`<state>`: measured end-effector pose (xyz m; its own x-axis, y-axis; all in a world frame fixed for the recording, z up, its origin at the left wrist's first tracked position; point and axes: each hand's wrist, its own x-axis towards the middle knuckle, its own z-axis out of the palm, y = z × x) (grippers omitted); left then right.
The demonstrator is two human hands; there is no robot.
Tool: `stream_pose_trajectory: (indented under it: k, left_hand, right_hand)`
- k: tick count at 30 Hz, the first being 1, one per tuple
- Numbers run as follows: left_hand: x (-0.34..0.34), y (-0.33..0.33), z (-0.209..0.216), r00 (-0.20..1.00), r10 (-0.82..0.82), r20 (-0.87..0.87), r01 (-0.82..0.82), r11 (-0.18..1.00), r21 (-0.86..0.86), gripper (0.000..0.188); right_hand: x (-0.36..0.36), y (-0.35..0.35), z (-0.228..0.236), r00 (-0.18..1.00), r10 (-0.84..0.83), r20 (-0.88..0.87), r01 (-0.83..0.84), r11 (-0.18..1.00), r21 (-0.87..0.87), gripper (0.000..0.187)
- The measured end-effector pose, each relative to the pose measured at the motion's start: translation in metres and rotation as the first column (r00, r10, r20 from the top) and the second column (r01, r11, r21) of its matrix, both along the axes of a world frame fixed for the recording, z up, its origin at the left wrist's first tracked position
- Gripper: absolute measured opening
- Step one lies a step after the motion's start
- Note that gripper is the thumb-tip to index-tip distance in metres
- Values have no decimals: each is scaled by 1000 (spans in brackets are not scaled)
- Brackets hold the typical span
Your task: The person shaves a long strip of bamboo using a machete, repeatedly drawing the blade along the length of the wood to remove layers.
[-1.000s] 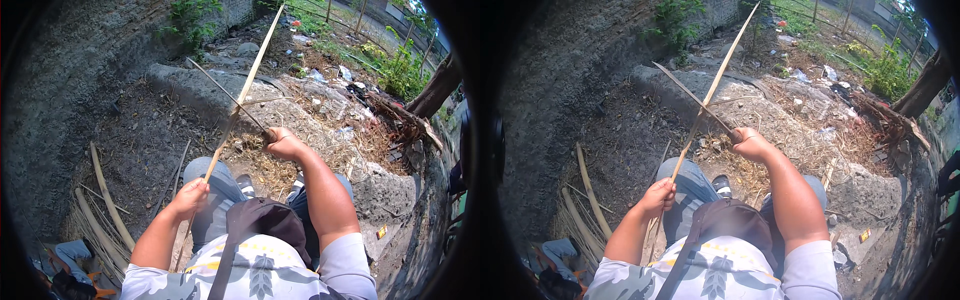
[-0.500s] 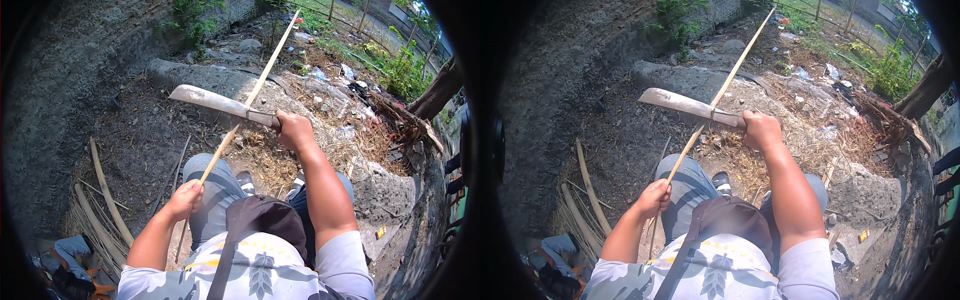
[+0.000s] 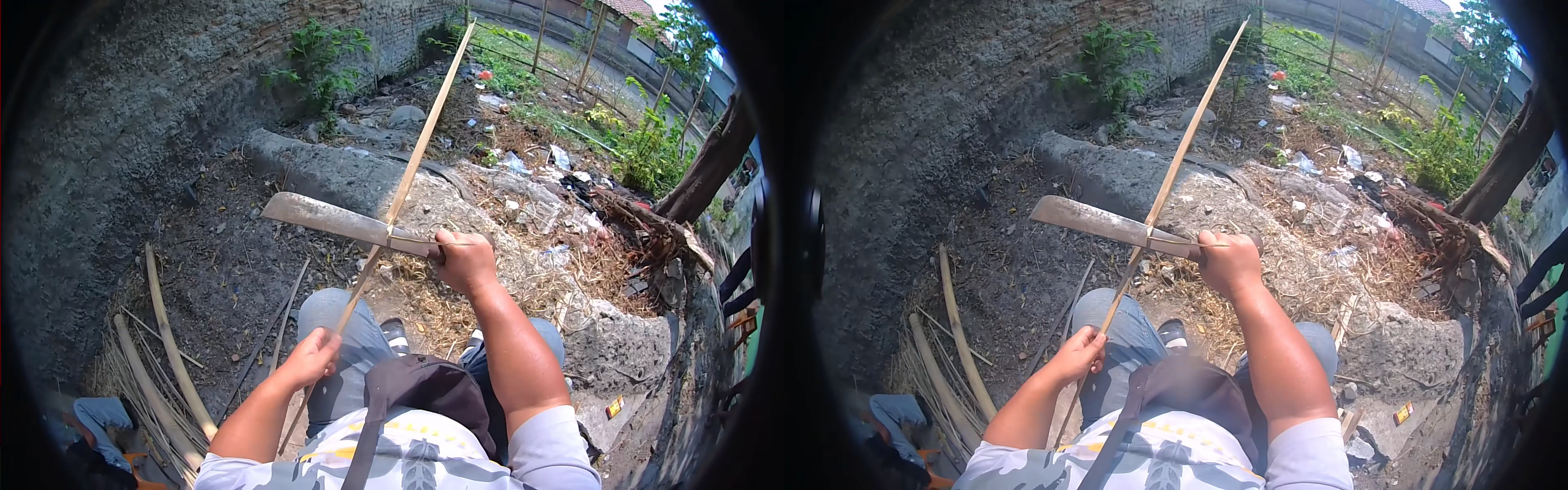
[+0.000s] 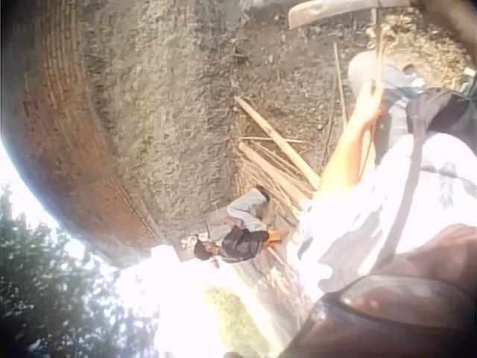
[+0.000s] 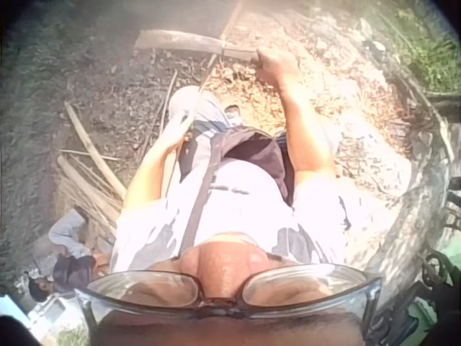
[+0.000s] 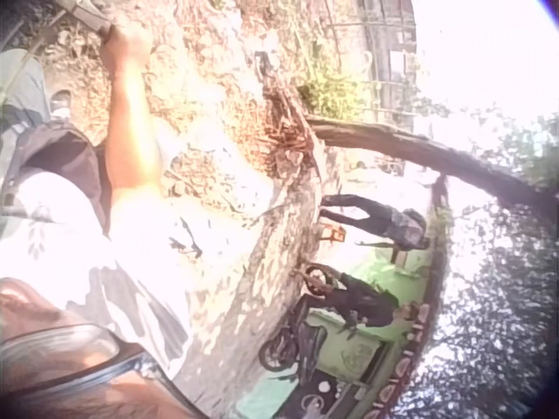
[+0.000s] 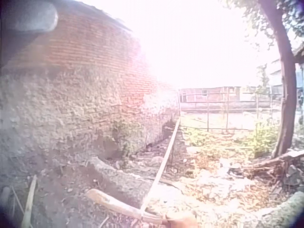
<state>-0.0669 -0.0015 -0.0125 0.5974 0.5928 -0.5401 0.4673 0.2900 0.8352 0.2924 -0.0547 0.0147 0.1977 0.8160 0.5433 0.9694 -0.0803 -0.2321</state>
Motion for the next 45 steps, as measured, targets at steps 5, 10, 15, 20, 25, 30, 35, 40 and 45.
stream_pose_trajectory:
  k: [5,10,15,20,25,30,35,40,45]
  left_hand:
    - [31,-9,20,997,59,51,-68,978,197,36]
    - [25,0,-29,977,73,198,-98,988,119,38]
    - [26,5,-16,997,-31,77,-6,895,447,41]
    - [38,14,9,999,-6,-43,26,879,477,50]
    - [34,17,25,993,-71,-90,105,874,474,49]
    - [48,23,36,988,-33,-153,136,669,731,46]
    - [53,22,41,981,5,-193,155,578,801,42]
    - [60,24,42,977,57,-207,151,507,849,39]
    - [42,23,39,962,84,-260,187,490,852,38]
  right_hand:
    - [-8,-2,4,996,45,74,-51,996,78,13]
    - [-10,-3,20,980,-1,-197,-69,936,-346,21]
    - [-3,-5,24,962,-20,-272,-138,825,-548,24]
    - [-23,-1,17,960,166,-224,-248,874,-417,17]
    - [7,5,0,997,-35,73,46,986,-159,17]
    - [-8,1,16,962,-121,-245,18,922,-386,20]
    - [-15,-3,12,793,-57,-606,-212,907,-363,18]
    - [-33,0,19,983,-9,-183,-74,894,-441,14]
    - [3,-1,2,993,-111,-25,98,947,-307,7]
